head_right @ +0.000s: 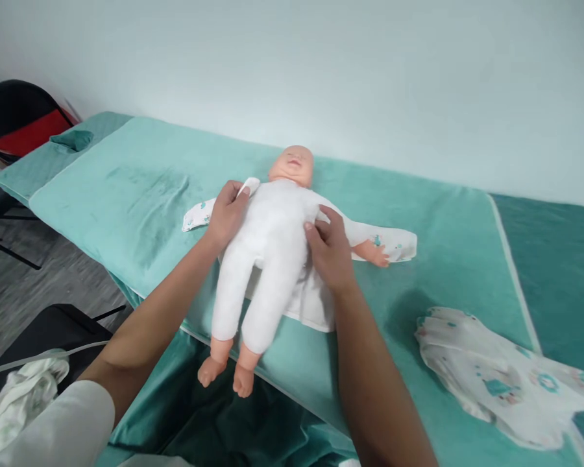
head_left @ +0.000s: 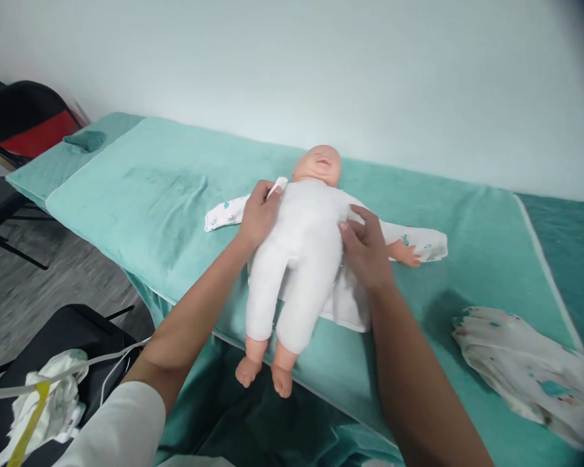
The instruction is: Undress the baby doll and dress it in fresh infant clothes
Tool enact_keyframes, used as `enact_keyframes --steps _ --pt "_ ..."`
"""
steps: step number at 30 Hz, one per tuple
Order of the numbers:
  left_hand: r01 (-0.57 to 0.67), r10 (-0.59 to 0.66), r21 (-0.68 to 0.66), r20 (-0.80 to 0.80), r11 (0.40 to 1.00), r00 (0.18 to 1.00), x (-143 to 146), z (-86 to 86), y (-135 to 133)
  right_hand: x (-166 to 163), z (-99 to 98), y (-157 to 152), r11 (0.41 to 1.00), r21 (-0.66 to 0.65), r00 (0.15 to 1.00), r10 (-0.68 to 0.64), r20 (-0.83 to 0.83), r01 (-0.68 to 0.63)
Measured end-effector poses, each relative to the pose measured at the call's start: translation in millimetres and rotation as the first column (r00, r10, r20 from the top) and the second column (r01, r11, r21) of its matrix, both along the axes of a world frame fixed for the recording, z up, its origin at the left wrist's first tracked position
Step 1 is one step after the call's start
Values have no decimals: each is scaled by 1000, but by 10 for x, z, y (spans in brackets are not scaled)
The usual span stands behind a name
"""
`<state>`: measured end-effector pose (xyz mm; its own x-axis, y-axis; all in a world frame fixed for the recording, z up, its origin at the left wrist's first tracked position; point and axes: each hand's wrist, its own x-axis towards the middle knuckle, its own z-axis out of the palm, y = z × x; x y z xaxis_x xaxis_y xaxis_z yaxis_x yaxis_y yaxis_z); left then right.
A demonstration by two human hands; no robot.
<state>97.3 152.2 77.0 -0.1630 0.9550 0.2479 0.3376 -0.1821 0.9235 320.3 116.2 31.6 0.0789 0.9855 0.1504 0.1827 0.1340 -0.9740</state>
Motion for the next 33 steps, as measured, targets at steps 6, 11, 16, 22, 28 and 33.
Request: enact_keyframes --steps 6,11,16,22,28,33 --pt "23 -36 -76 -165 997 986 -282 241 -13 -67 -87 37 980 11 979 198 -55 -198" --pt "97 -144 -270 -162 958 976 -267 585 -203 -50 -173 78 970 29 967 244 -74 -242" --pt "340 -364 -381 9 860 931 -222 778 -422 -35 -210 89 973 14 972 229 -56 -229" --pt "246 -274 -238 -91 939 957 -501 503 -698 -35 -154 68 984 6 982 180 61 -180" --pt "109 -183 -338 -194 935 964 -715 143 -1031 -35 -154 70 979 11 978 201 58 -202" --pt "154 -198 -194 -235 969 952 -418 349 -1199 -35 -153 69 983 15 981 179 80 -181"
